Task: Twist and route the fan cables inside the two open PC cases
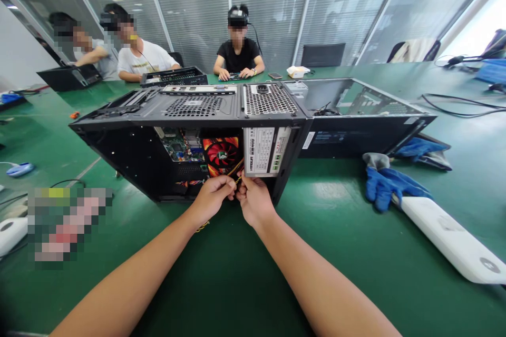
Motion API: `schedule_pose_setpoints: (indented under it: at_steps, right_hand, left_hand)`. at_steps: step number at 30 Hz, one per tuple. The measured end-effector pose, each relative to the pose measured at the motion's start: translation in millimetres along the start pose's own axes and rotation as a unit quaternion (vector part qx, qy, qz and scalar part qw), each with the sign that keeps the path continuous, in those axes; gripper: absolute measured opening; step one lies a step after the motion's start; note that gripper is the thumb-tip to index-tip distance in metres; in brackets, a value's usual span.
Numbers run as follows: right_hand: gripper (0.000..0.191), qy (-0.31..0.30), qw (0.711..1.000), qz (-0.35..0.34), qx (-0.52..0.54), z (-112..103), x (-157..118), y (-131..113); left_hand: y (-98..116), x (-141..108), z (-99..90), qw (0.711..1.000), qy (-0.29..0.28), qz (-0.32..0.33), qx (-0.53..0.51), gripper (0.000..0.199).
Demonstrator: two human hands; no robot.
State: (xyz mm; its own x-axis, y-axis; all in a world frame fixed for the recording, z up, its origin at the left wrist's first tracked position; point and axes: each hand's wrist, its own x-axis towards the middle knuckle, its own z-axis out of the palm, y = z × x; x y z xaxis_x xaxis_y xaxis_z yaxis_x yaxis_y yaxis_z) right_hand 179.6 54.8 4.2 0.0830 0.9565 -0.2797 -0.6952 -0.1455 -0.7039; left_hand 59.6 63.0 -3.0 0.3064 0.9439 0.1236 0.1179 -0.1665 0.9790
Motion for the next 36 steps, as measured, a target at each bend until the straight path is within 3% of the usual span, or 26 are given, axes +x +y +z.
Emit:
schedule_pose_setpoints:
  at_steps: [13, 31, 36]
  right_hand:
    - [0.025, -0.033, 0.999, -0.014, -0.020, 2.4, -9.9, 2.0]
    - [0.036, -0.030, 0.997, -0.036, -0.057, 0.9, -9.2, 5.0]
    - [0.031, -0.045, 0.997, -0.033, -0.056, 1.5, -11.6, 4.2]
  left_hand:
    - [5.0, 0.4, -4.3, 0.999, -0.020, -0.002, -0.041, 0.027]
    - [9.1, -1.5, -4.4, 1.000, -0.013, 0.012, 0.002, 0.027]
    - [7.0, 0.1, -5.3, 0.999, -0.021, 0.021, 0.012, 0.031]
